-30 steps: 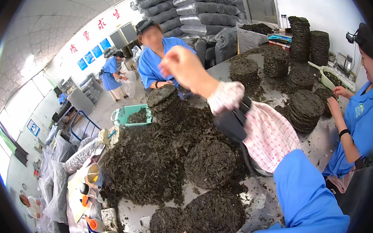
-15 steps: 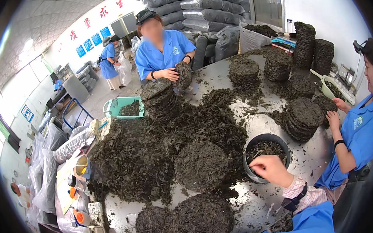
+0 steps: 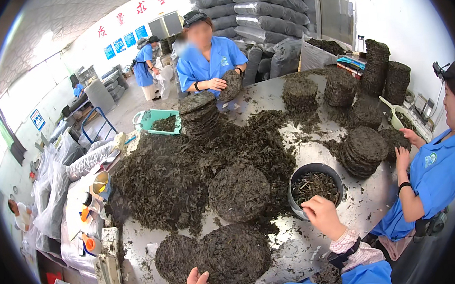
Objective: Processing large cakes or rounds of dried tea leaves at a production table.
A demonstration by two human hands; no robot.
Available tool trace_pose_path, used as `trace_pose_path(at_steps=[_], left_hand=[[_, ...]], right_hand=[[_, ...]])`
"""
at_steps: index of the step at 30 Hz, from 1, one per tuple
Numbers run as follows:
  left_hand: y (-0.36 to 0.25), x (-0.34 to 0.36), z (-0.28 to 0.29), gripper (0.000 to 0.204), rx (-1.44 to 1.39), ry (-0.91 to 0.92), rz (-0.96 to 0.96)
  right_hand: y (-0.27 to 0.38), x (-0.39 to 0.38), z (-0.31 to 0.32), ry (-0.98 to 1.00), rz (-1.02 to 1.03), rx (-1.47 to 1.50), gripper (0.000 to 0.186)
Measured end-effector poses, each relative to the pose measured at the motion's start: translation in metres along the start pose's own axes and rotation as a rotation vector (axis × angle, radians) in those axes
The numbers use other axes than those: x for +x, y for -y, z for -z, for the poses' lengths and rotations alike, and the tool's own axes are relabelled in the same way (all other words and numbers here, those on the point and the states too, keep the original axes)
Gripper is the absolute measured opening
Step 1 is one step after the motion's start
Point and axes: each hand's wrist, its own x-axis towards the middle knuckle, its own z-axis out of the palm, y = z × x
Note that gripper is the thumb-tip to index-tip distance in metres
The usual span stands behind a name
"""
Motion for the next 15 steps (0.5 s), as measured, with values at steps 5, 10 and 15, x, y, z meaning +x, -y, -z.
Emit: trace_pose_path(at_steps=[5,10,15], left_hand=[[0.007,-0.004,0.008,0.054,0.021,0.017,-0.031],[0.009,0.0,0.005,0.029,-0.09,0.159,-0.059],[0.015,0.006,0.009,0.025,-0.058,0.149,-0.101]], right_hand=[[0.027,-0.023,-0.009,0.074,0.042,0.095,0.006],[0.045,-0.035,-0.023,0.168,0.032,0.199,0.008],[0.059,-0.03,-0.02,0.215,-0.009,0.209,0.01]])
